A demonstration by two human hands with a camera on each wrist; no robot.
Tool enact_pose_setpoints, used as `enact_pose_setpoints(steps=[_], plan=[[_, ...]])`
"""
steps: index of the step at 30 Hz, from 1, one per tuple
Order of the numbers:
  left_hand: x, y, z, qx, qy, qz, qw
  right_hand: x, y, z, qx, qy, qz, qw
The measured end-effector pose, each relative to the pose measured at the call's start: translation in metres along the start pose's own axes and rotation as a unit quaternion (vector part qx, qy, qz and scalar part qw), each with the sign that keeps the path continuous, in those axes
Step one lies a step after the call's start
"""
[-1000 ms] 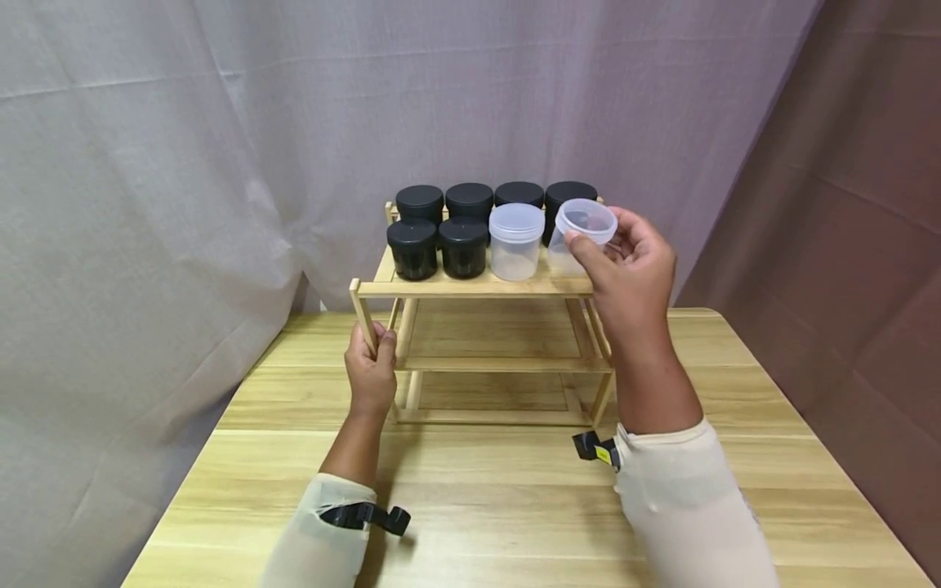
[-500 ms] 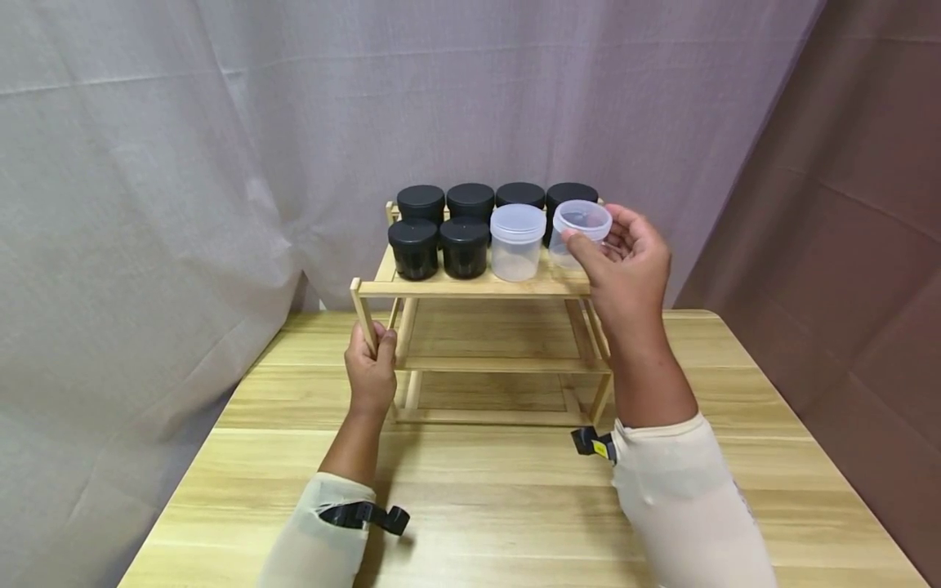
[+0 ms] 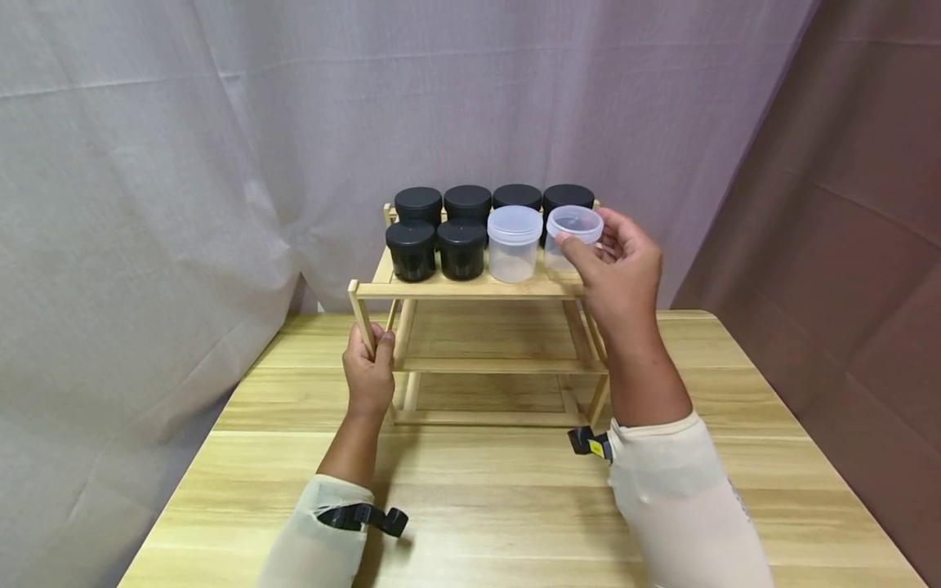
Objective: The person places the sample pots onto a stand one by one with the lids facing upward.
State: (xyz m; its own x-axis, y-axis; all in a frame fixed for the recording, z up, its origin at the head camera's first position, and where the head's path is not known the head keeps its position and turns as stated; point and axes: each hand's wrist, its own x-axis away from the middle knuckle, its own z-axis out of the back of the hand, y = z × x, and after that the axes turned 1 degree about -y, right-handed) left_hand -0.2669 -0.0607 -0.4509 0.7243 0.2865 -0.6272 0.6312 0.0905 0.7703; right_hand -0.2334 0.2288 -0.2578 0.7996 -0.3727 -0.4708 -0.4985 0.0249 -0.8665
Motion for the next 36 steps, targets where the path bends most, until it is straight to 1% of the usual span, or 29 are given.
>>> enact_pose_setpoints(steps=[7, 12, 17, 24, 27, 30, 36], plan=[[-0.0005, -0.0009, -0.0006, -0.001, 0.001, 0.002, 1.0, -0.0001, -0.0001, 0.0017, 0.043, -0.017, -0.013, 0.999], [-0.0001, -0.0017, -0.002, 0.007, -0.002, -0.002, 1.0, -0.0008, -0.0005, 0.0035, 0.085, -0.026, -0.022, 0.996], [-0.0002, -0.002, -0.0017, 0.009, -0.006, -0.002, 0.9999, 0.0001, -0.0014, 0.0058, 0.144, -0.045, -0.035, 0.988], [-0.0011, -0.0005, -0.0012, 0.004, -0.003, 0.001, 1.0, 0.0005, -0.0016, 0.0057, 0.208, -0.059, -0.034, 0.976], [-0.0013, 0.0003, -0.0011, 0.004, -0.001, 0.001, 1.0, 0.0013, -0.0015, 0.0047, 0.225, -0.06, -0.027, 0.972], [-0.0014, 0.0004, -0.0013, 0.005, -0.004, 0.002, 1.0, 0.0024, -0.0015, 0.0042, 0.222, -0.056, -0.023, 0.973], [-0.0016, -0.0002, -0.0017, 0.011, -0.004, 0.001, 0.9999, 0.0021, -0.0017, 0.0042, 0.237, -0.057, -0.033, 0.969]])
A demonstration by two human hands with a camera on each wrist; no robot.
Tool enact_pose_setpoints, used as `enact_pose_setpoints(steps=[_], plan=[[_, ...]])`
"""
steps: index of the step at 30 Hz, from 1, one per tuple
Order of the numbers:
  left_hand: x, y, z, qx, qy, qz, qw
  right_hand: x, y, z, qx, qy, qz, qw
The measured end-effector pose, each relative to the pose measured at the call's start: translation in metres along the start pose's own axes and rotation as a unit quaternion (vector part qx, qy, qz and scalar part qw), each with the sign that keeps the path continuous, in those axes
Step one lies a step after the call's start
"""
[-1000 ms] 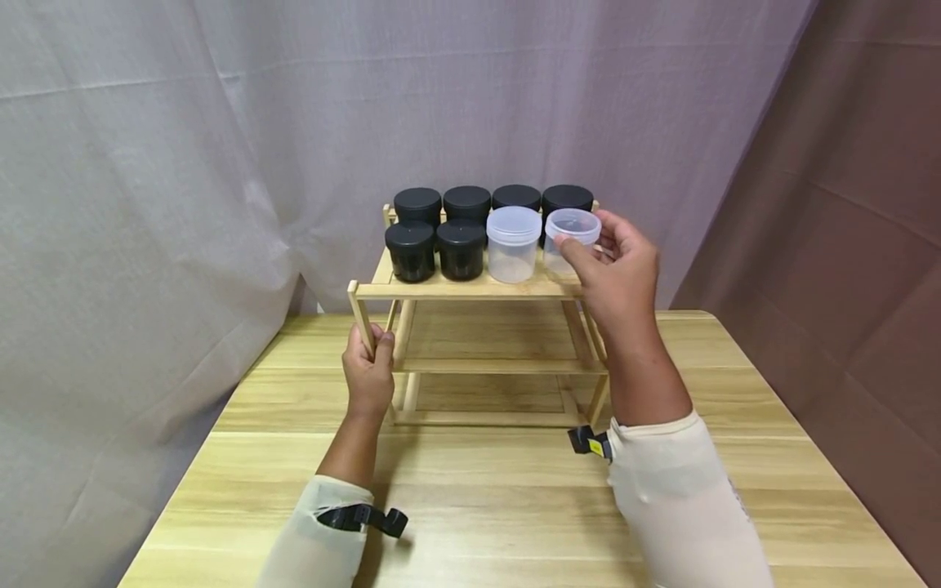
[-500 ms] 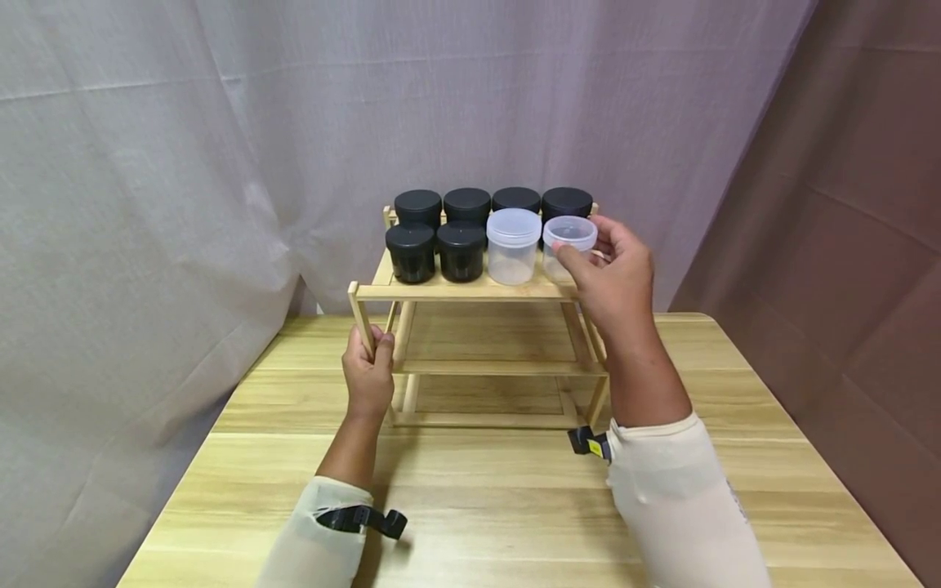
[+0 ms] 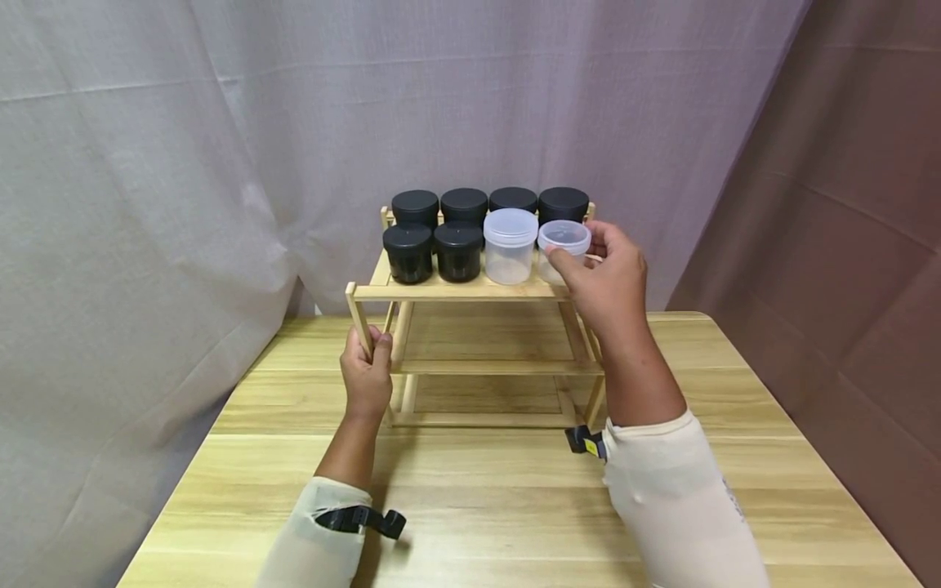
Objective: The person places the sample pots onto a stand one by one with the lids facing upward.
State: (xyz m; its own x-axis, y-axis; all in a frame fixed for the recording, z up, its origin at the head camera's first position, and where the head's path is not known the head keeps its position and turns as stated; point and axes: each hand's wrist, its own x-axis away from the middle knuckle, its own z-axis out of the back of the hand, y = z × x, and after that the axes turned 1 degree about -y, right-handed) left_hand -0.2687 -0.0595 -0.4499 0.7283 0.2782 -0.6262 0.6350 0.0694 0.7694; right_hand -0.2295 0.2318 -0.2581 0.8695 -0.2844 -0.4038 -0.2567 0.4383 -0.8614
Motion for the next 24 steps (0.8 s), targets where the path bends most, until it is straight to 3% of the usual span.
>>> enact_pose_setpoints(steps=[15, 24], plan=[[-0.0001, -0.0012, -0.0001, -0.005, 0.002, -0.006, 1.0, 0.0001, -0.0009, 0.0007, 0.027, -0.004, -0.019, 0.999], [-0.0012, 0.0001, 0.0004, 0.0, 0.002, 0.001, 1.0, 0.0032, -0.0023, 0.0036, -0.013, -0.002, -0.025, 1.0]])
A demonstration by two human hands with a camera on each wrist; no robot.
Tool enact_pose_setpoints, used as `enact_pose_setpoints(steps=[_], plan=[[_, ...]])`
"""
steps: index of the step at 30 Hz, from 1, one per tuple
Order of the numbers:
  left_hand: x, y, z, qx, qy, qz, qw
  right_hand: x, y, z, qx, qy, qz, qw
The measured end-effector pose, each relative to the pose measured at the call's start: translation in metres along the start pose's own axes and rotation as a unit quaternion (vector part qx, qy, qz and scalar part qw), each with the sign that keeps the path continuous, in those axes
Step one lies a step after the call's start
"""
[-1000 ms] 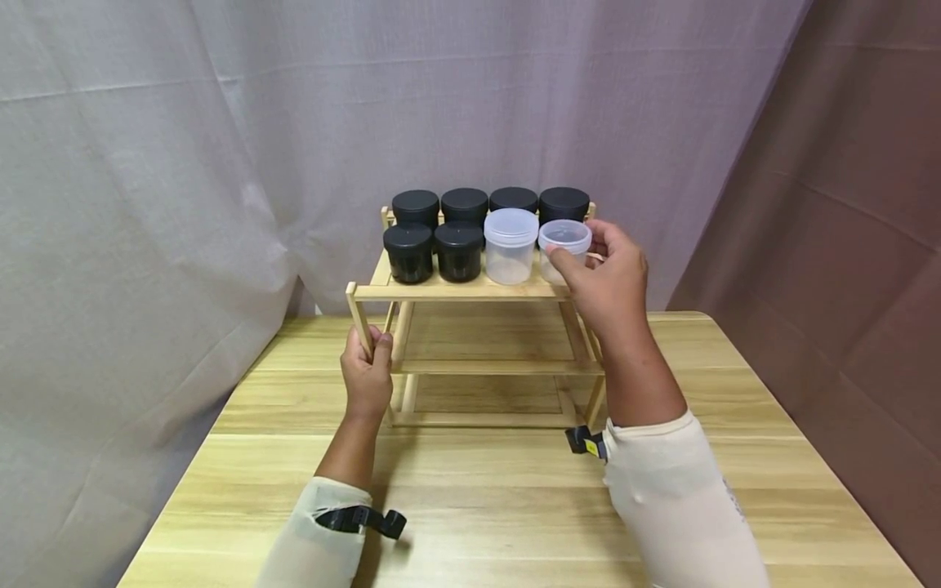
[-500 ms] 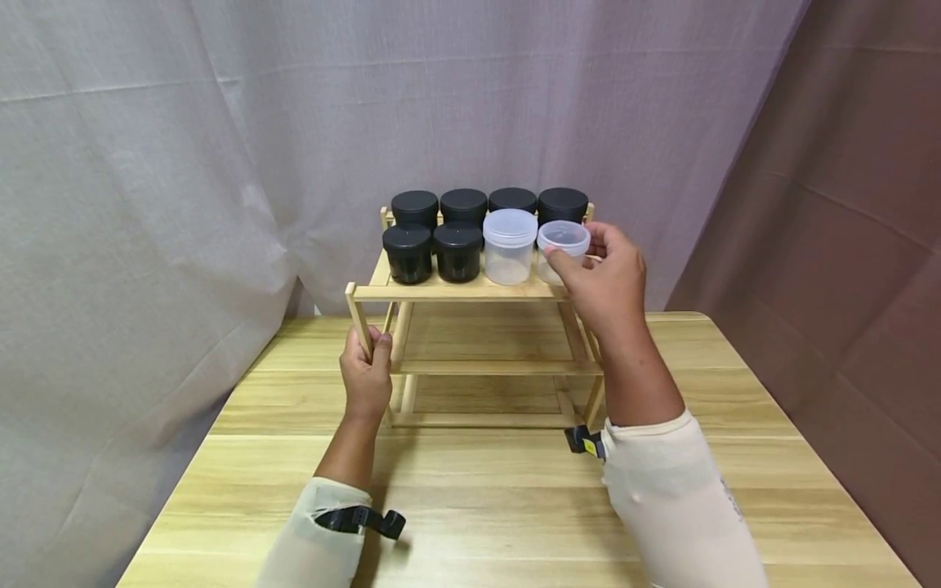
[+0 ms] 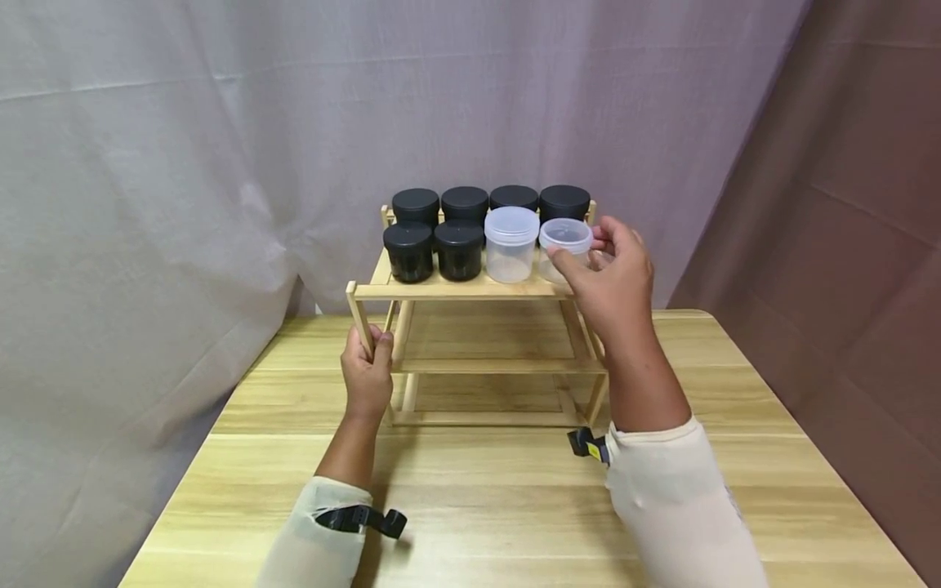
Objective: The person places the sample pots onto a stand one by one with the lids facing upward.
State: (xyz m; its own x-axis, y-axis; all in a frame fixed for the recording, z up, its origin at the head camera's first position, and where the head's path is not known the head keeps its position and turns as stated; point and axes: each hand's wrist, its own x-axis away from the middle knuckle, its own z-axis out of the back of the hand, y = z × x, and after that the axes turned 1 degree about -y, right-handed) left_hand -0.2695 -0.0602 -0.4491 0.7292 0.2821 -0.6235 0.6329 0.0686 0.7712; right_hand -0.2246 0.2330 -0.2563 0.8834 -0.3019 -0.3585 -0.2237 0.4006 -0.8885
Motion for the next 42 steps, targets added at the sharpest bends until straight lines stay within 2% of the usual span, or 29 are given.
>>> enact_pose_setpoints(steps=[8, 14, 20, 26, 30, 32, 35, 37, 42], plan=[[0.0, 0.005, -0.003, 0.004, -0.01, 0.004, 0.9999, 0.009, 0.004, 0.004, -0.04, 0.05, 0.021, 0.998], [0.002, 0.006, -0.001, 0.01, -0.023, 0.022, 0.9994, 0.021, 0.014, -0.003, -0.069, 0.088, 0.096, 0.989], [0.006, 0.008, 0.0, 0.018, -0.011, 0.023, 0.9995, 0.031, 0.026, -0.01, -0.107, 0.106, 0.189, 0.97], [0.003, 0.012, 0.003, 0.01, -0.007, 0.009, 0.9999, 0.036, 0.034, -0.007, -0.104, 0.119, 0.283, 0.946], [-0.001, 0.013, 0.007, -0.019, -0.003, -0.02, 0.9996, 0.04, 0.032, -0.003, -0.11, 0.137, 0.328, 0.928], [-0.002, 0.013, 0.009, -0.045, 0.0, -0.031, 0.9985, 0.041, 0.031, 0.0, -0.09, 0.149, 0.336, 0.926], [-0.004, 0.012, 0.015, -0.072, -0.002, -0.03, 0.9969, 0.041, 0.037, 0.006, -0.055, 0.162, 0.334, 0.927], [-0.006, 0.015, 0.021, -0.087, -0.008, -0.022, 0.9959, 0.038, 0.047, 0.01, -0.032, 0.157, 0.326, 0.932], [-0.014, 0.029, 0.037, -0.129, -0.02, -0.009, 0.9914, 0.039, 0.065, 0.022, 0.017, 0.104, 0.251, 0.962]])
